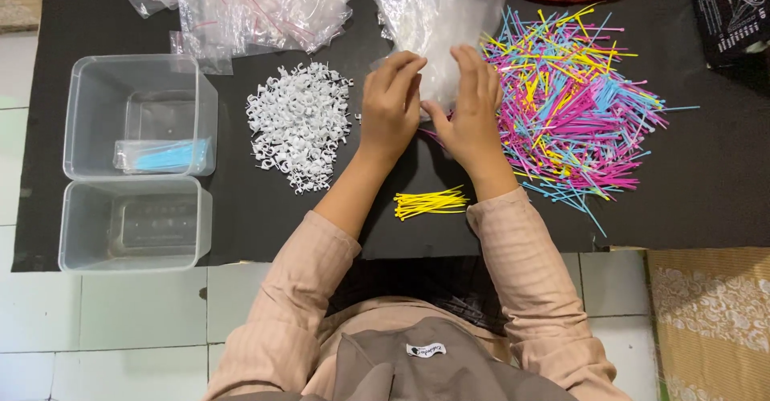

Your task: Sorting yellow cable ties and placing them into a small plastic bag.

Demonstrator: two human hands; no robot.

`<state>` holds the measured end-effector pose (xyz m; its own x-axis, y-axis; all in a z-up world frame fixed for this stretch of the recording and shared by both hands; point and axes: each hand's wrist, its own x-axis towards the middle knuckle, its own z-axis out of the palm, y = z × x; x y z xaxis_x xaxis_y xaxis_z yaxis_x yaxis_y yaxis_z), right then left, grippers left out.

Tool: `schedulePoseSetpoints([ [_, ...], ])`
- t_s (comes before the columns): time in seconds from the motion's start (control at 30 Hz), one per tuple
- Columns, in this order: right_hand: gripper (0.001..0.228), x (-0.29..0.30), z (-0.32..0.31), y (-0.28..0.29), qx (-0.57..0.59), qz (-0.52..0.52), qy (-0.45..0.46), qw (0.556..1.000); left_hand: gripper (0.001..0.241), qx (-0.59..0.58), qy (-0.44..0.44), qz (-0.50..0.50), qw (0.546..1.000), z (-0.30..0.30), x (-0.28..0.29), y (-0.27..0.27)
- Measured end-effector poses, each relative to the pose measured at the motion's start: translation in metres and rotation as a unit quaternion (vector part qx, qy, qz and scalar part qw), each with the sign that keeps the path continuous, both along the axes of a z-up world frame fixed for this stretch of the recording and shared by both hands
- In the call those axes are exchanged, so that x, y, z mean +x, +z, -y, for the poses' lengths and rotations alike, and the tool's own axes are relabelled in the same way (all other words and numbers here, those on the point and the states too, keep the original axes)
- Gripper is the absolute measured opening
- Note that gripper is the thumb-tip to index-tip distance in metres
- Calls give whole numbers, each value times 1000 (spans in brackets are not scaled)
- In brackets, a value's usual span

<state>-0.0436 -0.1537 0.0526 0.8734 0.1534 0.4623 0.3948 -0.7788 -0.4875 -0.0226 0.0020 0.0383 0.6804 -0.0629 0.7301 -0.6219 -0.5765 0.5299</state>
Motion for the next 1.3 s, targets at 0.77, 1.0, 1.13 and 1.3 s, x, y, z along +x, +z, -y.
schedulePoseSetpoints([
  [0.77, 20, -79, 51, 34, 498, 85, 27, 862, 20, -195, -75, -66, 976, -29, -90, 58],
  [1.0, 32, -145, 18, 66, 268, 113, 104, 951, 53, -170, -65, -146, 972, -58, -163, 55],
  [1.13, 22, -170, -4, 77, 222, 148, 130, 955, 68, -253, -176, -169, 936, -62, -186, 39],
  [1.3, 13, -197, -12, 60, 259, 115, 125, 951, 25, -238, -135, -130, 953, -65, -206, 41],
])
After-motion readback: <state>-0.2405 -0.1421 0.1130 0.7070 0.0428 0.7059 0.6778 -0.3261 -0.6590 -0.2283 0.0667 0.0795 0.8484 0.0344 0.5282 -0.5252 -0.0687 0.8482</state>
